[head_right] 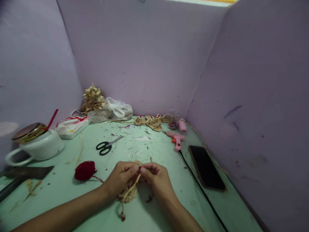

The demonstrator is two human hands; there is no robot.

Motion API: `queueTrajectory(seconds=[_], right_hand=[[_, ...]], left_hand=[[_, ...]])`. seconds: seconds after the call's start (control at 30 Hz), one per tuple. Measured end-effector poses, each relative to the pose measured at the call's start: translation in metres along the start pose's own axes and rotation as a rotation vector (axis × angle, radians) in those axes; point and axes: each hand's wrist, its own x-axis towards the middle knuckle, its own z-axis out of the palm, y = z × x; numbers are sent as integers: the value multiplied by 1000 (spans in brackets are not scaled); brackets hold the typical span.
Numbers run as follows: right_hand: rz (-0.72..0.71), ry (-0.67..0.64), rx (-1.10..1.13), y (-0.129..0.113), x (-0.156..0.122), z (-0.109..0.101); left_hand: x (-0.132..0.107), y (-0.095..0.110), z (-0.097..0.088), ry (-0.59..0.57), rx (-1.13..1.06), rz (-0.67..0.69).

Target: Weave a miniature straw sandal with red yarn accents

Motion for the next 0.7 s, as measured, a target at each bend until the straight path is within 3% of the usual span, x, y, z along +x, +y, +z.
queueTrajectory(seconds=[0.17,0.23,0.37,0.53,0.63,0.7], right_hand=[[3,31,78,-6,4,-9],[32,3,112,-7,3,-11],[108,-65,207,-9,1,-10],[193,-129,294,-7,1,-9],[187,-88,309,-6,3,-9],[161,-25,304,-7,5,-11]], left_hand=[[1,8,-11,-325,-279,-192],[2,8,-17,-370,-330,-233],[7,4,-29,-262,-331,-238],[12,3,-37,-123,-129,-183],[15,7,-48,-167,104,-107],[18,10,-62,-71,430,-37]])
